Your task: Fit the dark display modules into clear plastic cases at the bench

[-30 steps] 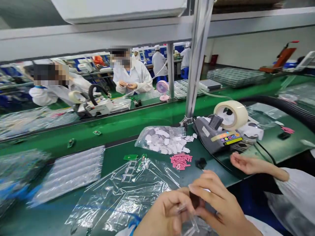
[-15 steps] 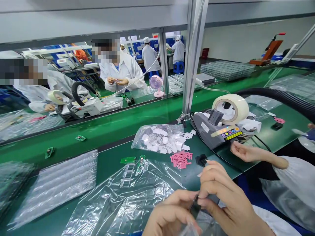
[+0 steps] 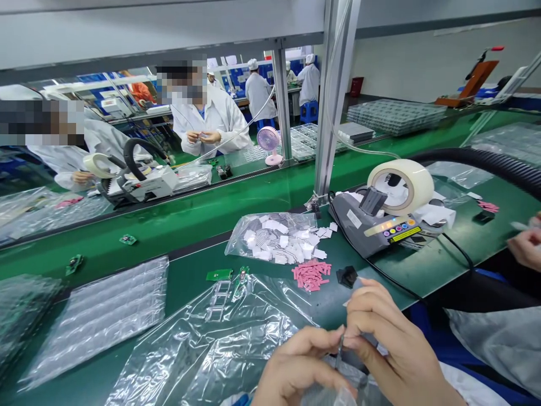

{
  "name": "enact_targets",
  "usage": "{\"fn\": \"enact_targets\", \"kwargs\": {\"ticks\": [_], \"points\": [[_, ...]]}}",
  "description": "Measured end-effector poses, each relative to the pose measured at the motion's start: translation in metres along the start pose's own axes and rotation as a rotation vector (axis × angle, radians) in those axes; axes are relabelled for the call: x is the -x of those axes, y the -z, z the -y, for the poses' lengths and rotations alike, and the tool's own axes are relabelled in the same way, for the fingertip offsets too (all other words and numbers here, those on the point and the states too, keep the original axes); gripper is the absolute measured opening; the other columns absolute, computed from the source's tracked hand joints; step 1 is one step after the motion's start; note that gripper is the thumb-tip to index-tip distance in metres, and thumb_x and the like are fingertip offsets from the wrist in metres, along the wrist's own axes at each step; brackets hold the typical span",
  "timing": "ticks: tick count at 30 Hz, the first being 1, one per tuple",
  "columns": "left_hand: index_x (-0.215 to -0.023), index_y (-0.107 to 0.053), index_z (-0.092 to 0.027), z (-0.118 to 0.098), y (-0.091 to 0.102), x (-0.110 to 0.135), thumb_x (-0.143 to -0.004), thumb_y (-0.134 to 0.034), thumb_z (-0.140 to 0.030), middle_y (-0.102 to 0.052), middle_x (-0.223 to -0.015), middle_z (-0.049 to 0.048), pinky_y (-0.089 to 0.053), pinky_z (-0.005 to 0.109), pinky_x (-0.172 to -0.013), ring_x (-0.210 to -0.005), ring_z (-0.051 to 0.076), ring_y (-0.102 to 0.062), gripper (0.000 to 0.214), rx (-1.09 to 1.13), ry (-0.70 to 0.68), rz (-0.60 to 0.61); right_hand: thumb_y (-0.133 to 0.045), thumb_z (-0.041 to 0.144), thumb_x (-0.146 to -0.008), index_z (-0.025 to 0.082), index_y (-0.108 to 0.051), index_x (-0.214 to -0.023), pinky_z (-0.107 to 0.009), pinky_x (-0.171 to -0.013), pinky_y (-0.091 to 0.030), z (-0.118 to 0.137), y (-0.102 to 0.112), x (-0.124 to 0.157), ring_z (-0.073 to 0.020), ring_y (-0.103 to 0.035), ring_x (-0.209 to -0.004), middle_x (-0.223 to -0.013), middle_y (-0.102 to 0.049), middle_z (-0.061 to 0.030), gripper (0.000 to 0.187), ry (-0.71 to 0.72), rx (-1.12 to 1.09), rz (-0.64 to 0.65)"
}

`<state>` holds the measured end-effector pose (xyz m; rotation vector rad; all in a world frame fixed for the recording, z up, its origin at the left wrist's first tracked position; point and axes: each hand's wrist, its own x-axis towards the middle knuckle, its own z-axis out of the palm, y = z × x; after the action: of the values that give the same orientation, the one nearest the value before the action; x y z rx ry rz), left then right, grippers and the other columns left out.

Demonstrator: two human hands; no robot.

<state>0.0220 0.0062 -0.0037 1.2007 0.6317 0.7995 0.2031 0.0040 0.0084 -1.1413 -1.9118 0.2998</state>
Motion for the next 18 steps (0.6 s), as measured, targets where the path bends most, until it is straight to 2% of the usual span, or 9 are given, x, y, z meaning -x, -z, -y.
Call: {"fn": "enact_targets", "kwargs": {"ticks": [4, 10, 15, 18], "points": [[-0.086, -0.076, -0.032, 0.002, 0.001, -0.005, -0.061, -0.079, -0.032, -0.06, -0.107, 0.007, -0.043, 0.037, -0.097, -0.105, 0.025, -0.057, 0.025, 0.002, 0.0, 0.033, -0.044, 0.018, -0.093, 0.02, -0.046, -0.074, -0.037, -0.094, -0.027, -0.003, -0.003, 0.003, -0.014, -0.05, -0.07, -0.07, -0.05, 0.0026, 0.019, -0.014, 0.007, -0.003], [-0.086, -0.075, -0.032, -0.002, -0.001, -0.007, -0.061, -0.079, -0.027, -0.058, -0.11, 0.0069, -0.044, 0.038, -0.095, -0.108, 0.027, -0.055, 0.026, 0.011, 0.092, -0.016, -0.044, 0.011, -0.09, 0.019, -0.045, -0.077, -0.041, -0.094, -0.027, -0.005, -0.007, 0.006, -0.0147, -0.049, -0.07, -0.071, -0.051, 0.0014, 0.016, 0.009, 0.037, -0.056], [-0.088, -0.075, -0.033, 0.001, 0.004, -0.015, -0.064, -0.077, -0.033, -0.057, -0.114, 0.0066, -0.039, 0.039, -0.1, -0.111, 0.026, -0.054, 0.024, 0.054, 0.064, 0.078, -0.037, 0.012, -0.092, 0.019, -0.044, -0.077, -0.045, -0.094, -0.023, -0.009, -0.016, 0.008, -0.0163, -0.049, -0.073, -0.073, -0.053, 0.0001, 0.018, 0.011, 0.133, -0.098], [-0.084, -0.076, -0.03, 0.004, 0.002, -0.019, -0.058, -0.078, -0.043, -0.055, -0.117, 0.0062, -0.036, 0.04, -0.102, -0.115, 0.027, -0.051, 0.029, 0.17, 0.094, 0.056, -0.033, 0.015, -0.094, 0.019, -0.043, -0.077, -0.045, -0.09, -0.026, -0.007, -0.017, 0.012, -0.0161, -0.048, -0.073, -0.073, -0.052, 0.0, 0.02, -0.015, 0.146, -0.114]]}}
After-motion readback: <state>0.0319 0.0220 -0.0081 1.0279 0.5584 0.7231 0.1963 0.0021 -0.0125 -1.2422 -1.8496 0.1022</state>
